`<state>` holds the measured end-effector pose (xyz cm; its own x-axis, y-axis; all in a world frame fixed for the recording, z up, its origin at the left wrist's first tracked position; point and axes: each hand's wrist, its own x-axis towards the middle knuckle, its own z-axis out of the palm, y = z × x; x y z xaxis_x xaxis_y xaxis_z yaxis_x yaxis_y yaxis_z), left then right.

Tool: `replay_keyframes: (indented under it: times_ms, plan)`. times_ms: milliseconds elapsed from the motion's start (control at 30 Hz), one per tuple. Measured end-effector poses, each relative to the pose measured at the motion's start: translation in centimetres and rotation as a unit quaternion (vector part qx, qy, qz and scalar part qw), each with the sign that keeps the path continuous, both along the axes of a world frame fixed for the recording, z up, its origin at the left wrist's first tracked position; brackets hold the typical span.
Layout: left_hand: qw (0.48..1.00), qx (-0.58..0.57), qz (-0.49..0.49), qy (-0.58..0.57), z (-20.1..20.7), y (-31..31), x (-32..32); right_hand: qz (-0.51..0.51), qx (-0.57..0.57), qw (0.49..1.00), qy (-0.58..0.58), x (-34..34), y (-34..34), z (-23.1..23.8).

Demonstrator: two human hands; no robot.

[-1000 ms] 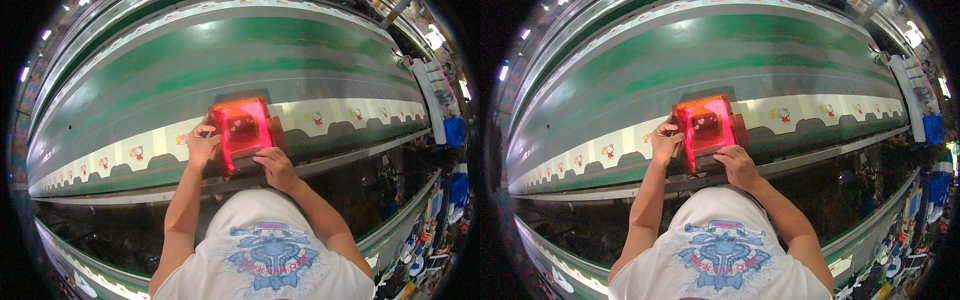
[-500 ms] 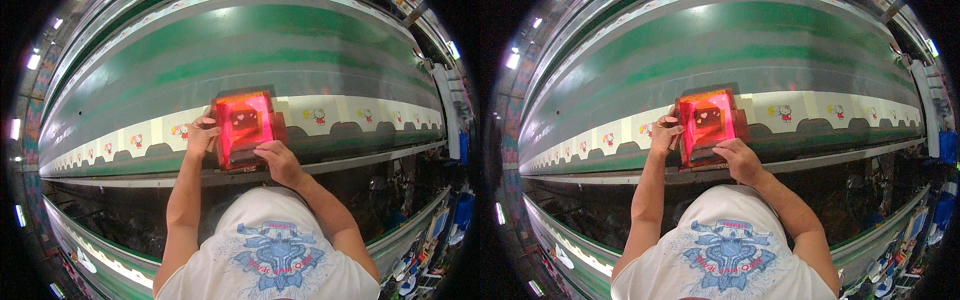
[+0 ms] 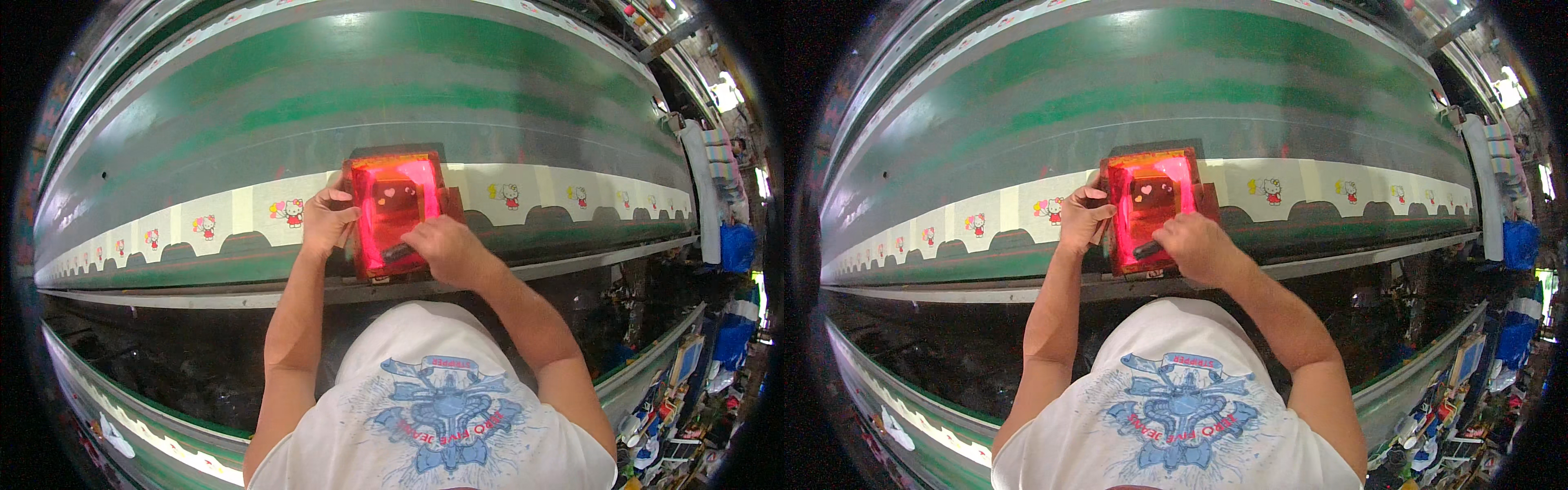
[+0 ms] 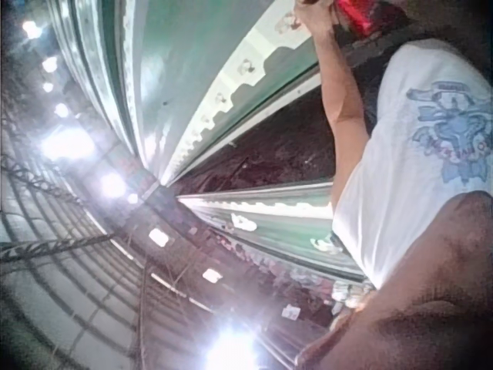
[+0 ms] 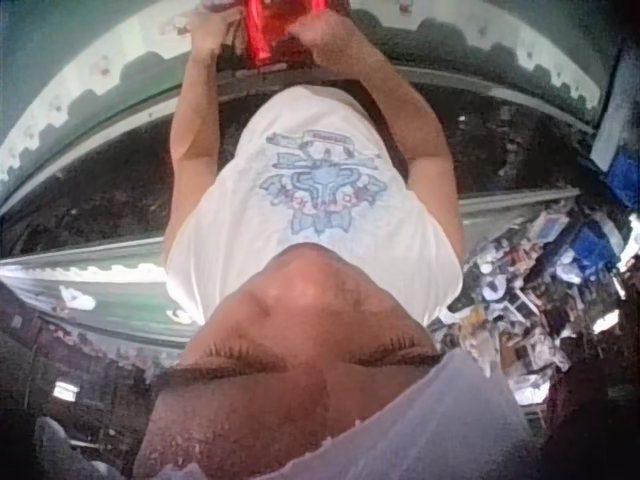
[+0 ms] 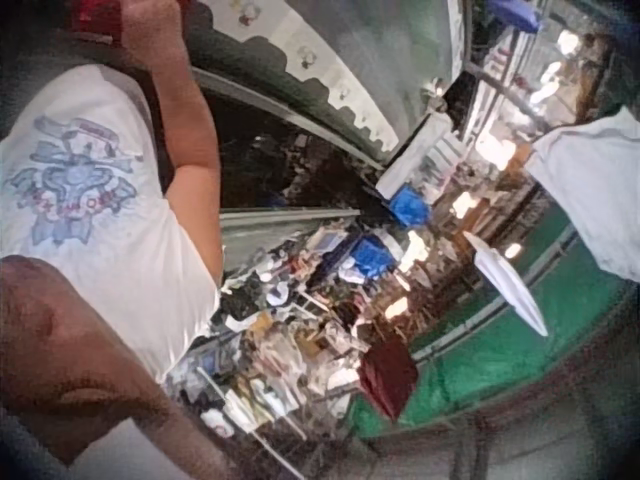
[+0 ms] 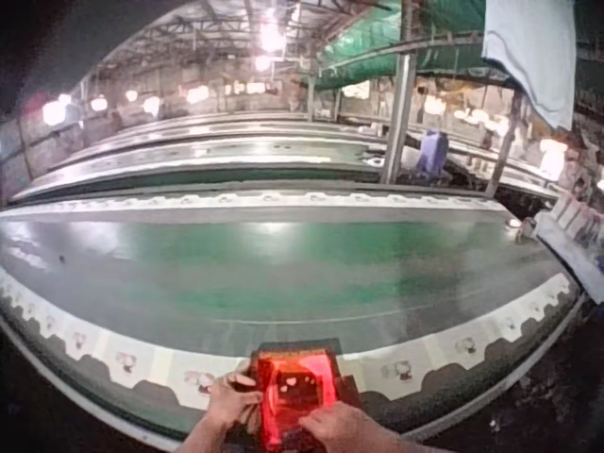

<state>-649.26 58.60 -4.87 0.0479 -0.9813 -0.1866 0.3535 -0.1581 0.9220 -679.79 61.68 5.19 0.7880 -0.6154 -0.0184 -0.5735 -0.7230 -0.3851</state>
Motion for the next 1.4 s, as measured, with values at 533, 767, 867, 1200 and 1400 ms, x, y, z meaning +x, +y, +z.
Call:
replay_keyframes:
  times_ms: [533,767,867,1200,1400]
  plan:
    - [0.999,-0.030,0.001,0.020,-0.1,0.0,-0.6,-0.105,-0.131,0.980,-0.103,2.8,-6.5,-4.0]
    - [0.999,-0.037,0.000,-0.007,-0.1,0.2,-0.6,-0.101,-0.142,0.978,-0.110,2.6,1.4,-4.1]
    - [0.998,-0.059,0.006,-0.005,0.2,0.3,-0.7,-0.097,-0.127,0.980,-0.116,2.4,4.0,-3.3]
    - [0.998,-0.058,0.007,-0.037,0.9,0.1,-0.7,-0.111,-0.075,0.968,-0.213,-0.6,5.0,-3.7]
    - [0.994,-0.106,0.003,-0.017,1.2,-0.6,-6.2,-0.152,-0.058,0.945,-0.283,-7.0,5.1,-4.6]
